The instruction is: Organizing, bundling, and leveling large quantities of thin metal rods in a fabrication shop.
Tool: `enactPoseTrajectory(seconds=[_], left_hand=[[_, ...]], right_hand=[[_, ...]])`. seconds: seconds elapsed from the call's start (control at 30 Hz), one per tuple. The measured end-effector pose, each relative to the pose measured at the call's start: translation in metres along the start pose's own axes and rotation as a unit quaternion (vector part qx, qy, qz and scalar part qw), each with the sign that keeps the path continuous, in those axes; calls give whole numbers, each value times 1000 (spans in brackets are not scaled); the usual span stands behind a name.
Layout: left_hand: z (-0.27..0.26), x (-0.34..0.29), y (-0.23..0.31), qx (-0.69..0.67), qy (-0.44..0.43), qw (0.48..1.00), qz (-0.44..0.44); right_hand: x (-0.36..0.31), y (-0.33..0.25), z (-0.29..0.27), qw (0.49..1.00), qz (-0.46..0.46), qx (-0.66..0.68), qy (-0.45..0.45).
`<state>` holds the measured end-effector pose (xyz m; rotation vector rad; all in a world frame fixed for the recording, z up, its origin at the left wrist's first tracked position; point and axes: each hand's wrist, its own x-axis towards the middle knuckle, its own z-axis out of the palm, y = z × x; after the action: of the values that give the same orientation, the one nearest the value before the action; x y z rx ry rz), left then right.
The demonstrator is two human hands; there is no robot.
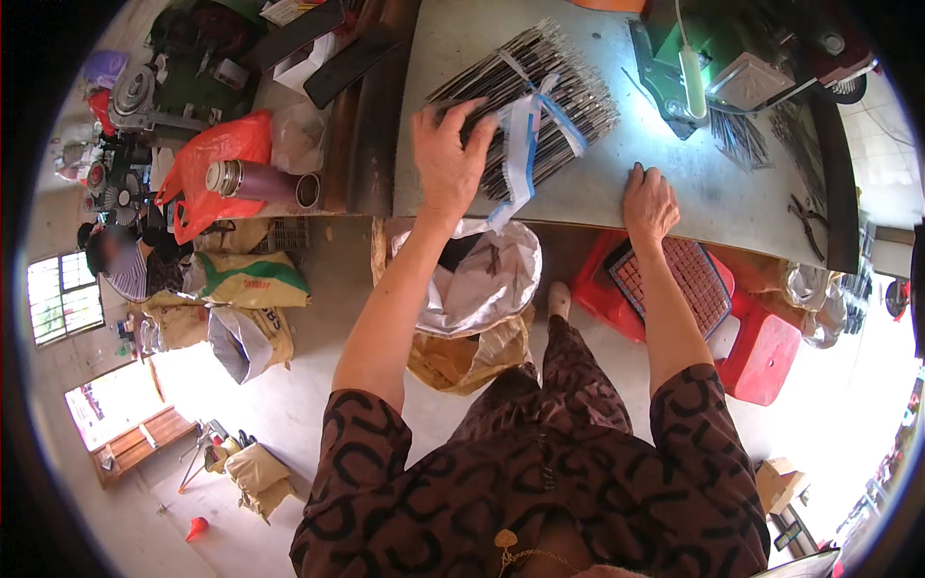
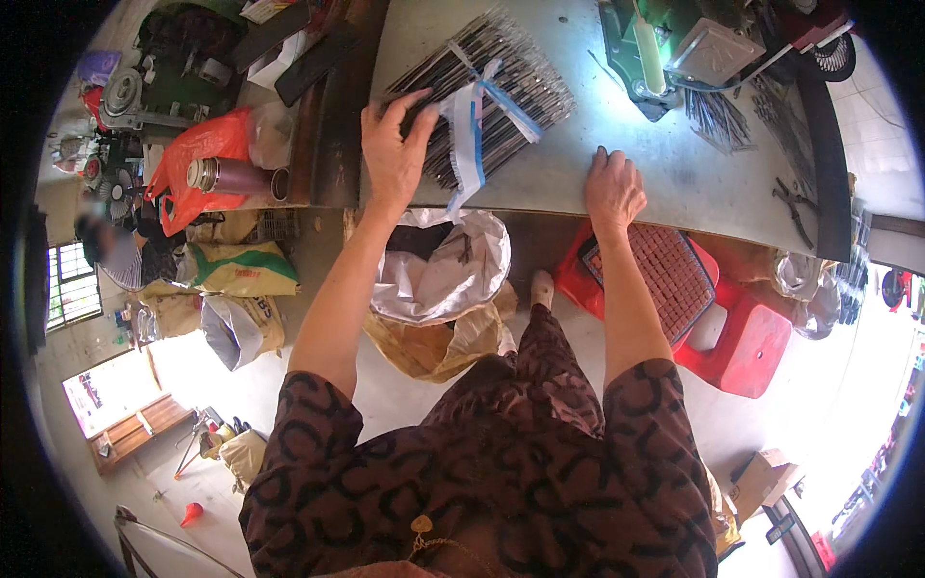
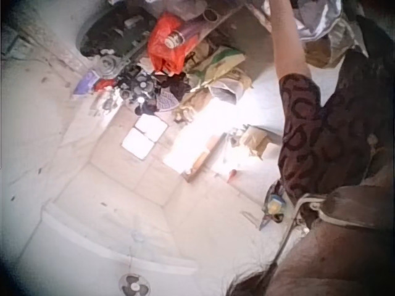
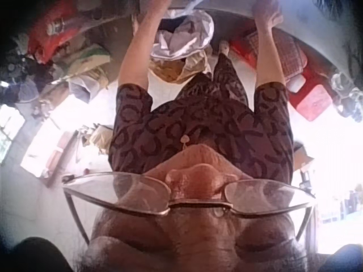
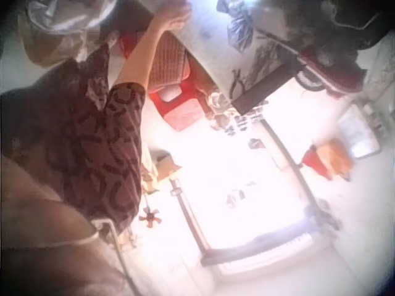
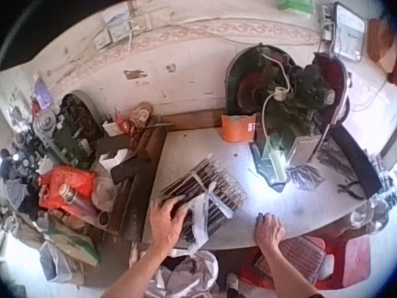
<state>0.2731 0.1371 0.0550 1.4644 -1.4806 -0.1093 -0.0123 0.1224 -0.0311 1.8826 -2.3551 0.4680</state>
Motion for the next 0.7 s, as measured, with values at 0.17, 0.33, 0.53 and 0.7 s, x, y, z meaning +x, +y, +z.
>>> enactPoseTrajectory(seconds=[0.17, 0.33, 0.53, 0.7], left_hand=[[4, 6, 2, 5, -54, 998, -13], [6, 23, 13, -306, -76, 892, -324], [5, 24, 22, -377, -72, 824, -417], [8, 16, 38, -400, -39, 834, -379]], right_hand=[[3, 0, -1, 1000, 3, 8, -5], [3, 16, 4, 999, -7, 51, -3], [6, -42, -56, 935, -46, 344, -74], [29, -117, -89, 892, -267, 363, -29]])
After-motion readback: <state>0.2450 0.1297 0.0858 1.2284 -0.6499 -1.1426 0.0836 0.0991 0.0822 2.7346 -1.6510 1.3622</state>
